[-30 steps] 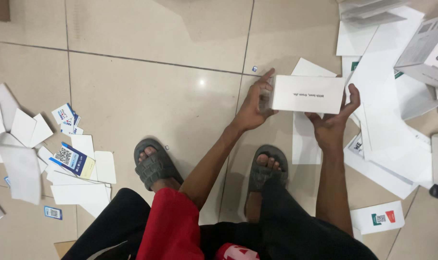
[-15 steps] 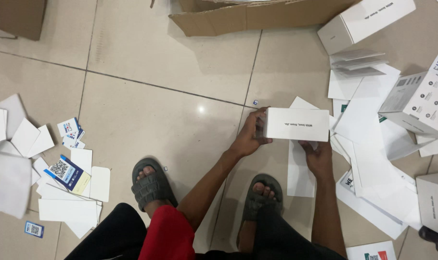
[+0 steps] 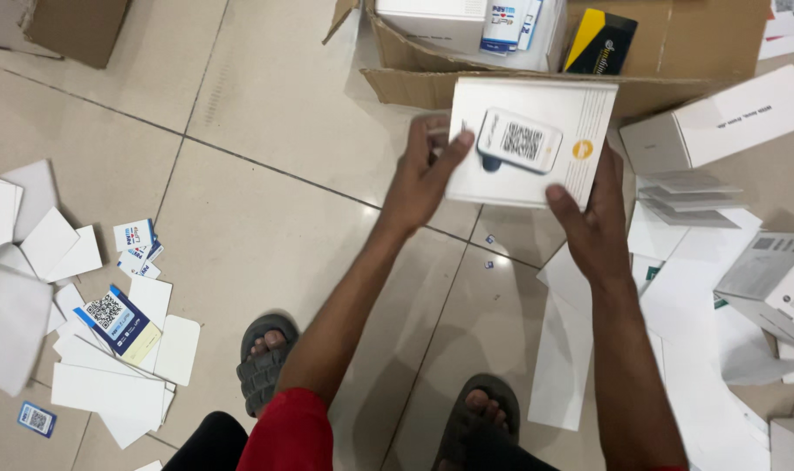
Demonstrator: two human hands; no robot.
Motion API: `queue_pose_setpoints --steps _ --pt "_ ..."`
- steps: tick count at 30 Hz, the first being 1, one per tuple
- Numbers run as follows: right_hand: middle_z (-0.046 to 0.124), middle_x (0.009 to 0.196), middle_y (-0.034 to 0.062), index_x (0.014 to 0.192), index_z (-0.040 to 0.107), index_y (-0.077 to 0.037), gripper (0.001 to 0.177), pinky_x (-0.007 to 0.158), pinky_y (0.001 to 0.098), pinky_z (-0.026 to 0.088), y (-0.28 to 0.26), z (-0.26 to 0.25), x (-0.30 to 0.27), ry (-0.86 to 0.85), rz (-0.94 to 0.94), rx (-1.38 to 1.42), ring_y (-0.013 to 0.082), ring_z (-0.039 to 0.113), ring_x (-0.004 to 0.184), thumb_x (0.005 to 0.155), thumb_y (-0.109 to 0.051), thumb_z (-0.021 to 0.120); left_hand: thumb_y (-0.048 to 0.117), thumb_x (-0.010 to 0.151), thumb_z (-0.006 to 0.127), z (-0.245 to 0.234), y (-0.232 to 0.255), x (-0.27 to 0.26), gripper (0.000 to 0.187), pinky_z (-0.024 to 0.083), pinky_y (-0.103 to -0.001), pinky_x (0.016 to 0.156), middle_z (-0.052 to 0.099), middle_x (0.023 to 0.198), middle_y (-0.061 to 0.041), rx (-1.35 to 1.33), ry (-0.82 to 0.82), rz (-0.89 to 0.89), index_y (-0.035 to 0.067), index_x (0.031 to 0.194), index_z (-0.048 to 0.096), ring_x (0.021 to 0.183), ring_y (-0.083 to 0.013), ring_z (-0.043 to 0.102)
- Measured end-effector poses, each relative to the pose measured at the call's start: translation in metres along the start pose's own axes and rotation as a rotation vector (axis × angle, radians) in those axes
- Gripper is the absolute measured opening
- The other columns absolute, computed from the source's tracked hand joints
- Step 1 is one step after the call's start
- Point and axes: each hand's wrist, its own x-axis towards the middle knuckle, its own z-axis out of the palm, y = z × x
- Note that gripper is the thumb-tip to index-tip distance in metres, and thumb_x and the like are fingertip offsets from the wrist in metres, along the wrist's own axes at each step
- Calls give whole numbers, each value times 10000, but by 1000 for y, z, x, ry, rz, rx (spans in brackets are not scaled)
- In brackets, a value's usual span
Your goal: The person sits on a tiled floor and assembles flat-packed white paper boxes by folding and interlocking the flaps. They repeatedly pick up pieces, fold them into box shapes, and place the finished boxes into a large cardboard container.
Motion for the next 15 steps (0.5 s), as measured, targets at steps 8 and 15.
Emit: queue_pose_setpoints --steps 8,15 --pt "528 1494 196 1647 260 -20 611 905 335 630 24 78 186 57 -67 66 251 660 1255 1203 -389 461 617 1034 530 -76 31 170 663 536 -427 889 657 1191 -203 396 260 366 18 1301 626 1112 -306 601" --pt "746 983 183 1527 371 60 558 724 488 594 50 100 198 14 -37 -534 342 750 813 1217 -379 522 513 1020 513 -83 13 194 448 569 -484 774 641 1177 -143 764 407 43 114 1157 663 897 -359 734"
